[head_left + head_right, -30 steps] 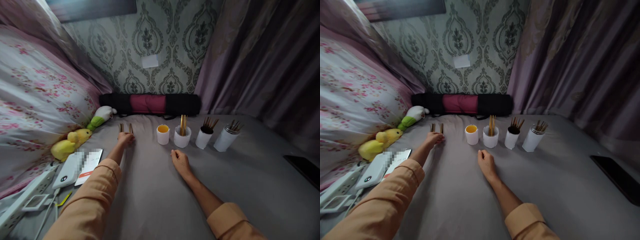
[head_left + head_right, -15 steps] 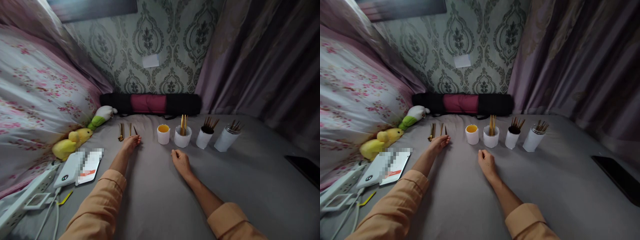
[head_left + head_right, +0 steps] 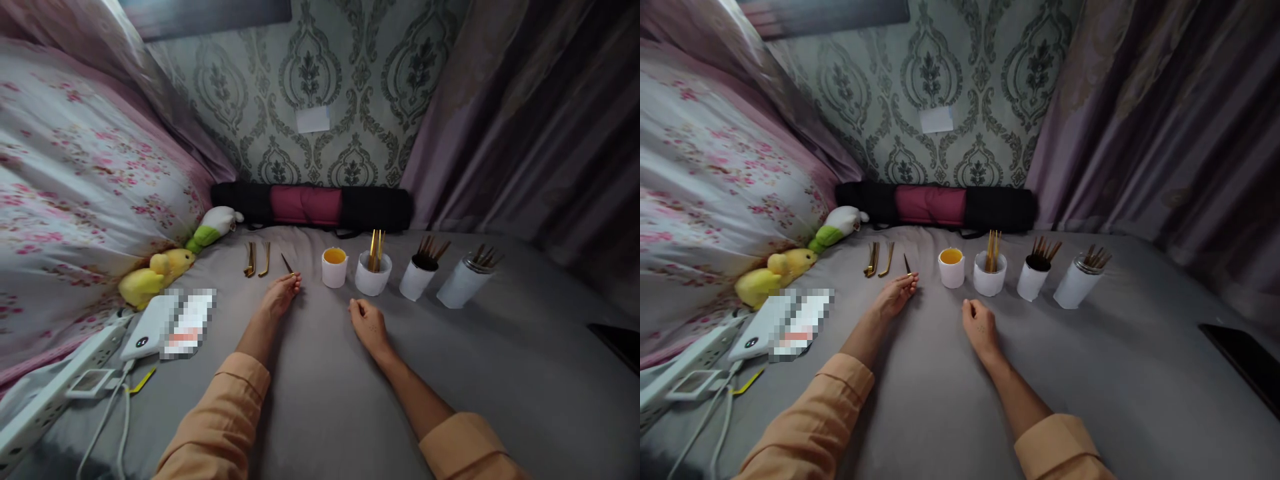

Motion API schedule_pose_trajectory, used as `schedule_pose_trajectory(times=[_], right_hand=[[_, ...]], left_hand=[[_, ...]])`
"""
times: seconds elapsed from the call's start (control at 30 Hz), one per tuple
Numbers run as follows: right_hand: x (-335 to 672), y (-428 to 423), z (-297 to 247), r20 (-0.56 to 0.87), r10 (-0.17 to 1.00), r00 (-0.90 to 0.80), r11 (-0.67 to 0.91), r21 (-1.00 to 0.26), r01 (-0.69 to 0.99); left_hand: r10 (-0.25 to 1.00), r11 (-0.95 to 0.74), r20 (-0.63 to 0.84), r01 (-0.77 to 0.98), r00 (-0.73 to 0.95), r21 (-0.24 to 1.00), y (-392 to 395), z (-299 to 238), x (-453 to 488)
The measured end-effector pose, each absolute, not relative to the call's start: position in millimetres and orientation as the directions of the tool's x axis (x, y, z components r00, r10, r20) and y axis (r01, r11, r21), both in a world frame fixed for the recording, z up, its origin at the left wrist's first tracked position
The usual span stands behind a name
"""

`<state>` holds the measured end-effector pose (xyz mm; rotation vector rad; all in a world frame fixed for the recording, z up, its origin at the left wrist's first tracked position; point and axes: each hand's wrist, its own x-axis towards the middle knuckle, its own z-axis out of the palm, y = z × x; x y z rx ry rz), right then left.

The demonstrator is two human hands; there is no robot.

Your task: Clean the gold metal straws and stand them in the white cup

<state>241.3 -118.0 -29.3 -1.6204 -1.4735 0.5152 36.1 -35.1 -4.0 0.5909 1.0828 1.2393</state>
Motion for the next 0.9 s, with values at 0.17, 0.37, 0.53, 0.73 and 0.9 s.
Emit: schedule_pose_trajectory(times=[0.17,0.37,0.53,0.73,0.9], right_hand=[[241.4,-117.0,-31.0,0.235,0.947,0.218,0.068,-0.811,0.581],[240.8,-117.7,-29.5,0.217,0.951,0.221,0.059,-0.827,0.559],[240.1,-119.0,-28.5,0.216,0.951,0.221,0.063,-0.835,0.547],[240.9,-118.0,-31.1,0.197,0.955,0.223,0.057,-0.856,0.514],[242.0,-118.6,-31.5,0.174,0.964,0.203,0.058,-0.877,0.476]], left_hand=[[0.950,0.258,-0.311,-0.486,-0.028,0.835,-48.6,-6.3,47.6],[0.972,0.196,-0.233,-0.495,-0.014,0.847,-66.2,-18.8,60.9],[0.987,0.140,-0.161,-0.442,-0.010,0.886,-86.8,-22.6,73.6],[0.995,0.080,-0.095,-0.292,-0.036,0.953,-110.3,-13.9,85.2],[0.997,0.037,-0.047,-0.134,-0.069,0.990,-121.1,-11.2,89.7]])
